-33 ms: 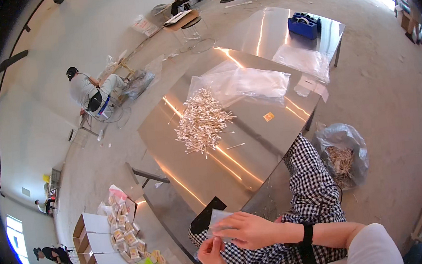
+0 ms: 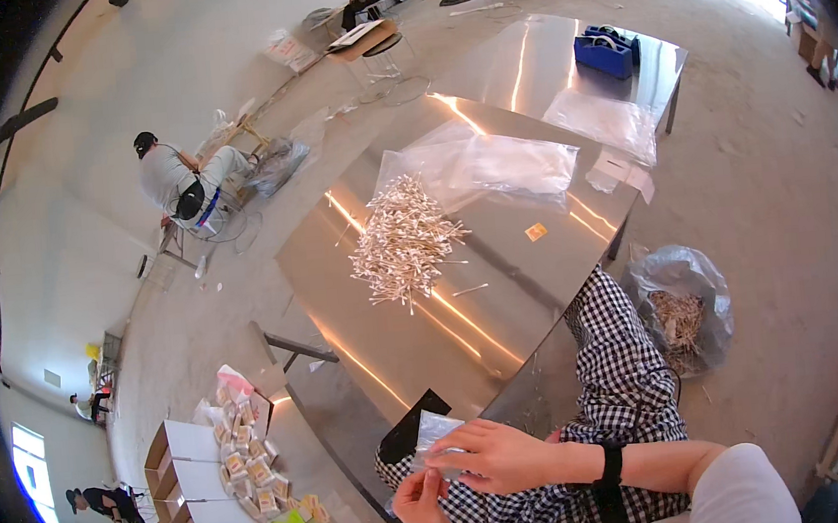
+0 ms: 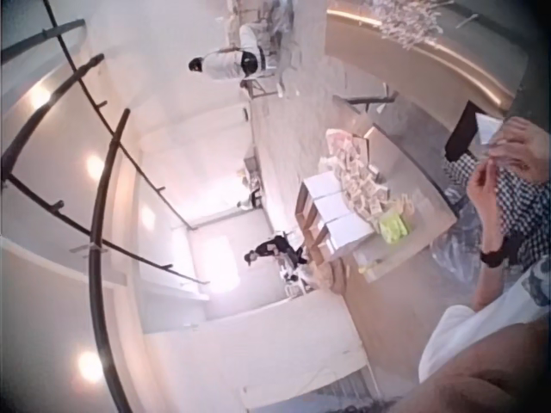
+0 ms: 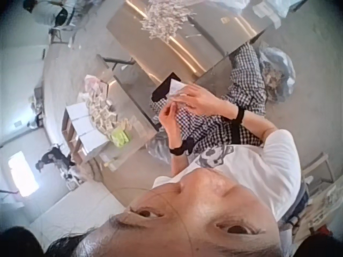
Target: Sorting and counting cotton swabs on a metal table and placing them into a plastic bag.
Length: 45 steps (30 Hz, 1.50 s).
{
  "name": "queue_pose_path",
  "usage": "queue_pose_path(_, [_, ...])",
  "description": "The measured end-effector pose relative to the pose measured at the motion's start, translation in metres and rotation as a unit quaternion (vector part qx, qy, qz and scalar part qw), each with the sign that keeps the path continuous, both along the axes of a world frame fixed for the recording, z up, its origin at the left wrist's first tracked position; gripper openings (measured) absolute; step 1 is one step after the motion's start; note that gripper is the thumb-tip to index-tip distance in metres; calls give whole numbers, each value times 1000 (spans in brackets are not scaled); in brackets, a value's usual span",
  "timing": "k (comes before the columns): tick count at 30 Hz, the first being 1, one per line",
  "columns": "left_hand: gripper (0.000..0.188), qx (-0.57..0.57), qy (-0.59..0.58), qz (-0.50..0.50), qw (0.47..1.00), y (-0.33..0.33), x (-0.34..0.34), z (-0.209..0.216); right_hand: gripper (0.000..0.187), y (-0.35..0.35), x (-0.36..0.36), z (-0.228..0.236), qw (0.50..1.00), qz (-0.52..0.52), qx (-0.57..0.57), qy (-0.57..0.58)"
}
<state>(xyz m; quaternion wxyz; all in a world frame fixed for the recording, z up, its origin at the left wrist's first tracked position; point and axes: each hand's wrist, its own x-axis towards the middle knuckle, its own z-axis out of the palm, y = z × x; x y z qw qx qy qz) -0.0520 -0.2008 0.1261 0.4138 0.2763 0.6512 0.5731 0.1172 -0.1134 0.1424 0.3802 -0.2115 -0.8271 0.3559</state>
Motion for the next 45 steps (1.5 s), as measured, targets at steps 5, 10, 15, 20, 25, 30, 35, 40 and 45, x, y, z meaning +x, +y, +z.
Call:
queue_pose_path(5, [9, 18, -90, -6, 996, 8, 16, 9, 32, 1, -2, -5, 999, -23, -38, 29])
queue_pose_path(10, [8, 16, -76, -48, 996, 7, 13, -8, 28, 3, 5, -6, 996, -14, -86, 27])
queue_pose_path(15, [22, 41, 15, -57, 997, 6, 27, 23, 24, 8, 9, 2, 968, 28, -248, 3])
queue_pose_path(20, [23, 80, 192, -50, 977, 9, 30, 14, 20, 14, 13, -1, 931, 56, -361, 19])
queue_pose_path(25, [23, 138, 386, -117, 905, 16, 30, 13, 12, 12, 5, -2, 961, -53, -267, 50])
queue_pose_path(30, [21, -8, 305, -193, 933, 13, 12, 9, 11, 5, 3, -8, 991, -99, 18, -85])
queue_pose_path(35, [38, 209, 527, -179, 804, 19, 14, 35, 21, 6, 1, -13, 973, -75, -193, -98])
queue_pose_path(40, [69, 131, 460, -243, 844, 11, 16, 27, 25, -8, -6, -10, 954, -3, -268, -135])
queue_pose_path(45, [56, 28, 383, -205, 900, 13, -19, -13, 23, -4, -1, -18, 962, -39, -228, -142])
